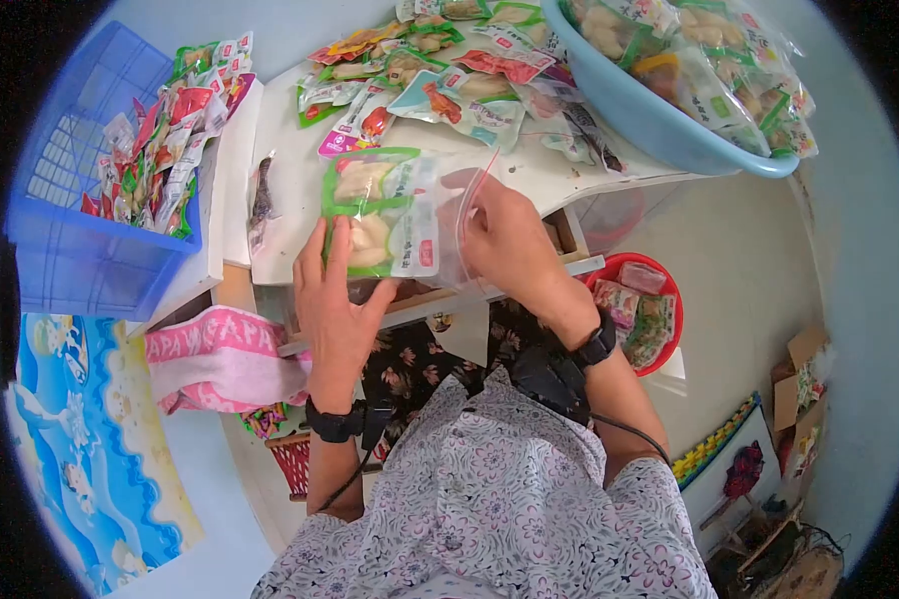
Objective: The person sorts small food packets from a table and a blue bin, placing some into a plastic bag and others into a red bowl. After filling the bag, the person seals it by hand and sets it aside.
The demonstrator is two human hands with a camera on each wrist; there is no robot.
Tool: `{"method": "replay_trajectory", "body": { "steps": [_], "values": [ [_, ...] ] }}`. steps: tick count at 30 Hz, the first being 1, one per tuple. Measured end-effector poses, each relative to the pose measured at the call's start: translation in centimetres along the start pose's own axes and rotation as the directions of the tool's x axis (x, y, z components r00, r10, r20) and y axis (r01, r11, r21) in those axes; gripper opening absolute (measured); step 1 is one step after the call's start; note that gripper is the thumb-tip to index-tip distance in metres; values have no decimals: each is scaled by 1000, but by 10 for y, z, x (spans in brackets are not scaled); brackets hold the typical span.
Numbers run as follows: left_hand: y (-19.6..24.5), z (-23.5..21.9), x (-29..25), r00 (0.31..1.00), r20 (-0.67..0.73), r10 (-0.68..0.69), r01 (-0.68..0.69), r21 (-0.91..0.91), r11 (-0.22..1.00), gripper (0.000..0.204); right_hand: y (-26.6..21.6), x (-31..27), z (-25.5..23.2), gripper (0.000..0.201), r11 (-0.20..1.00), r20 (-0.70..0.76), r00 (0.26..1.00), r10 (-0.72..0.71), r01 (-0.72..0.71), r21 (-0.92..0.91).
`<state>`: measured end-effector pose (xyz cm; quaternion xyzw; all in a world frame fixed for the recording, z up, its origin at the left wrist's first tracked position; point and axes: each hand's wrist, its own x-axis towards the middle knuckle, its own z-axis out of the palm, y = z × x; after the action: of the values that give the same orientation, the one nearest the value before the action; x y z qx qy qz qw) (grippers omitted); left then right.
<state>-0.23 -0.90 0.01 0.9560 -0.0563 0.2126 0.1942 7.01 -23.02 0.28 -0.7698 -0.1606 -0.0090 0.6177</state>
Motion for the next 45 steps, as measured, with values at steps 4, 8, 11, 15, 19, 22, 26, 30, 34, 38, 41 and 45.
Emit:
{"method": "replay_trajectory", "body": {
  "steps": [4, 8, 11, 15, 19, 22, 26, 30, 34, 38, 41, 45],
  "values": [
    [4, 1, 6, 999, -34, 12, -11, 27, 1000, 78, 4, 20, -17, 40, 960, 41, 999, -23, 34, -278],
    [7, 10, 20, 999, -41, -29, 31, 53, 998, 75, 15, 46, -23, 28, 908, -33, 993, -117, 93, -409],
    [13, 9, 29, 999, -13, -41, 42, 72, 997, 74, 9, 50, -34, 20, 882, -82, 988, -132, 80, -464],
    [18, -4, 25, 999, -26, 21, -18, 90, 996, 69, 25, 36, -47, 16, 980, -279, 948, -152, 107, -167],
    [14, -18, 46, 987, -125, 98, -104, -46, 993, 62, 24, 22, -43, 18, 987, -391, 906, -162, 142, -79],
    [1, -28, 80, 959, -193, 210, -207, 35, 978, 58, 27, 12, -38, 17, 988, -433, 890, -144, 154, -13],
    [-23, -14, 126, 966, -200, 162, -163, 14, 987, 49, 26, 0, -33, 15, 986, -463, 875, -137, 164, 17],
    [-53, 10, 161, 991, -123, 50, -63, -105, 992, 46, 21, -21, -44, 13, 991, -455, 880, -135, 131, -39],
    [-71, 19, 194, 998, -62, 14, -22, -122, 992, 45, 10, -54, -64, 13, 982, -439, 881, -176, 125, -143],
    [-102, 46, 228, 992, 24, -125, 125, -356, 926, 46, -5, -91, -75, 12, 992, -452, 891, -39, -20, -124],
    [-124, 68, 251, 972, 14, -234, 226, -322, 919, 48, 2, -108, -80, 12, 992, -467, 884, -17, -45, -121],
    [-108, 62, 273, 923, 59, -381, 386, -115, 915, 48, 23, -112, -85, 12, 993, -502, 865, 12, -69, -95]
  ]
}}
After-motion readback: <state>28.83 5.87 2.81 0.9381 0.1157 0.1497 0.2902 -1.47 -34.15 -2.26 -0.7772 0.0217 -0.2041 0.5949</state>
